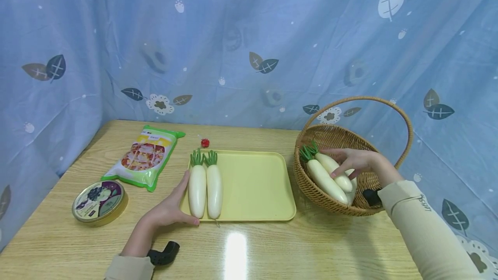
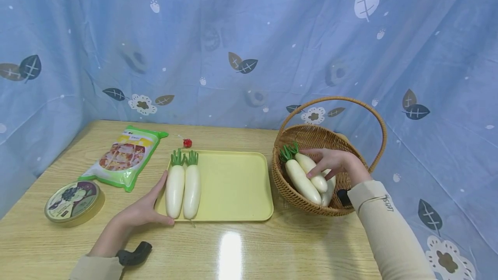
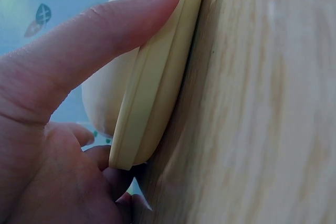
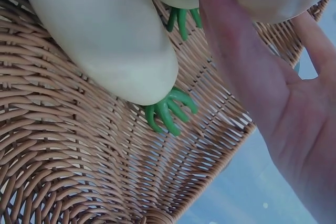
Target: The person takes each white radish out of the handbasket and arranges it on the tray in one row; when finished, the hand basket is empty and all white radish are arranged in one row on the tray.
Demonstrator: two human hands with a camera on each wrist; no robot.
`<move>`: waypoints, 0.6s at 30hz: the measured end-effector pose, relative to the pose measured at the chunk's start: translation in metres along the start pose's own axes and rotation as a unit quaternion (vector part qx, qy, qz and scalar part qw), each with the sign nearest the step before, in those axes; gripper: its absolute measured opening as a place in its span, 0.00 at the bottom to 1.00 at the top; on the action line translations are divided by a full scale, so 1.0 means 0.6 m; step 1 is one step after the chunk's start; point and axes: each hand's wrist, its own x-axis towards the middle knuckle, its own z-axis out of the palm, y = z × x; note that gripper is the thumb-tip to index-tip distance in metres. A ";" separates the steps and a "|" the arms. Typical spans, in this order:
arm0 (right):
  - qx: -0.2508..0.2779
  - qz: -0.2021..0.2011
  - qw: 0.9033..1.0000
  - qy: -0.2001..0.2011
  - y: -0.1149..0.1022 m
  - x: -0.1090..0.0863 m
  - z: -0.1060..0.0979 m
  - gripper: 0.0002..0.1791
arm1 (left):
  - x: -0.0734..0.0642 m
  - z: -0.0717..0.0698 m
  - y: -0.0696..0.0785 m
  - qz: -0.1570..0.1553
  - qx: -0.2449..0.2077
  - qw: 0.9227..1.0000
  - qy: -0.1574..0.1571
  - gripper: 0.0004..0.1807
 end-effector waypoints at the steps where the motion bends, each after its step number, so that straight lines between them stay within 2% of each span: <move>1: 0.000 0.001 1.000 -0.002 0.000 0.000 0.000 0.52 | 0.000 0.000 0.000 0.000 -0.001 1.000 0.000 0.74; 10: -0.008 0.002 1.000 -0.002 -0.003 -0.002 0.000 0.52 | 0.000 -0.001 0.001 0.001 -0.003 1.000 -0.002 0.74; 18: 0.021 -0.001 1.000 -0.001 -0.006 -0.002 0.000 0.51 | 0.000 -0.001 0.000 -0.002 -0.001 1.000 0.000 0.74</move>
